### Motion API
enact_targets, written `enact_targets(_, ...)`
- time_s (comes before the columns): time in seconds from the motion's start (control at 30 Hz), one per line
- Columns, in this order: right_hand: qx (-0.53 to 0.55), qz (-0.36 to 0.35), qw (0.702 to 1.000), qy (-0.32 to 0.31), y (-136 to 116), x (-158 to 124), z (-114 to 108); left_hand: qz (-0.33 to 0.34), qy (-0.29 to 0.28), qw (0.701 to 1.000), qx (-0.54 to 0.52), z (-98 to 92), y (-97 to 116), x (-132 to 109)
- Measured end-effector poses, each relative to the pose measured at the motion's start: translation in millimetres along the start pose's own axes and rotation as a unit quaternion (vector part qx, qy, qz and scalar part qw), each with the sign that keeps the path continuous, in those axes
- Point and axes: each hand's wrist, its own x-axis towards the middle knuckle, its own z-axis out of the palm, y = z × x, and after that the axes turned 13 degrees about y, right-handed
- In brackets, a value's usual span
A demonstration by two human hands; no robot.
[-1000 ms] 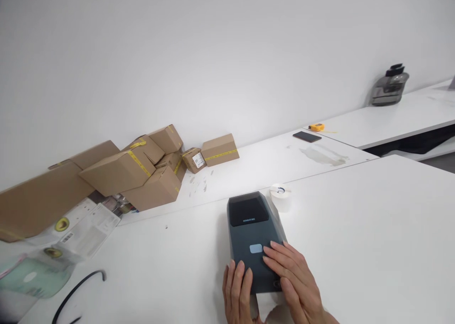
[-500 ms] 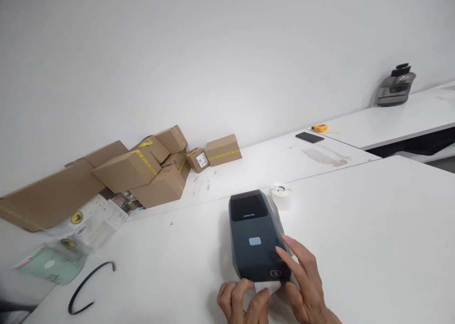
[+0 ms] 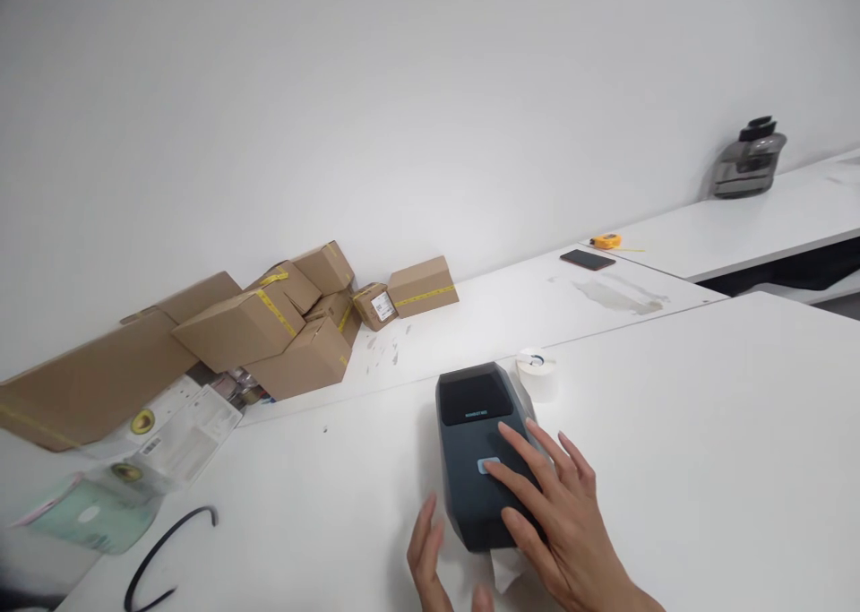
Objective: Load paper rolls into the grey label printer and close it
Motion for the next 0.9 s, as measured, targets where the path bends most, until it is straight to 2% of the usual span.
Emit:
enact_targets(0.17,-0.038,-0.03,0.999,-0.025,1.2,11.1,-4.3,-0.186,-0.053,0.98,-0.038,13.8,15.1,12.1)
enact_targets(0.3,-0.034,-0.007,0.999,-0.039,3.5,3.4,-5.2,-0.262,-0.065,0.961,-0.064,17.4,19.0,8.1)
enact_targets(0.37,-0.003,0.038,0.998,-0.041,6.1,-9.0,-6.0,-0.285,-0.059,0.954,-0.067,17.2,17.4,5.5)
enact_targets(0.53,0.042,0.216,0.975,0.004,13.5,-49.6,-4.7,-0.322,-0.068,0.943,-0.054,14.1,16.8,10.7)
enact_targets(0.63,0.047,0.252,0.967,0.01,13.7,-53.0,-1.3,-0.327,-0.088,0.94,-0.049,13.7,24.8,23.9)
enact_targets(0.7,0.066,0.245,0.967,0.021,14.1,-38.6,1.0,-0.301,-0.085,0.948,-0.063,16.0,31.3,37.7)
enact_targets(0.8,0.091,0.225,0.969,0.053,20.1,1.8,6.4,-0.237,-0.064,0.965,-0.09,24.8,35.0,66.6)
enact_targets(0.9,0.111,0.203,0.97,0.073,33.0,47.7,18.4,-0.178,-0.038,0.98,-0.079,41.4,24.3,100.1)
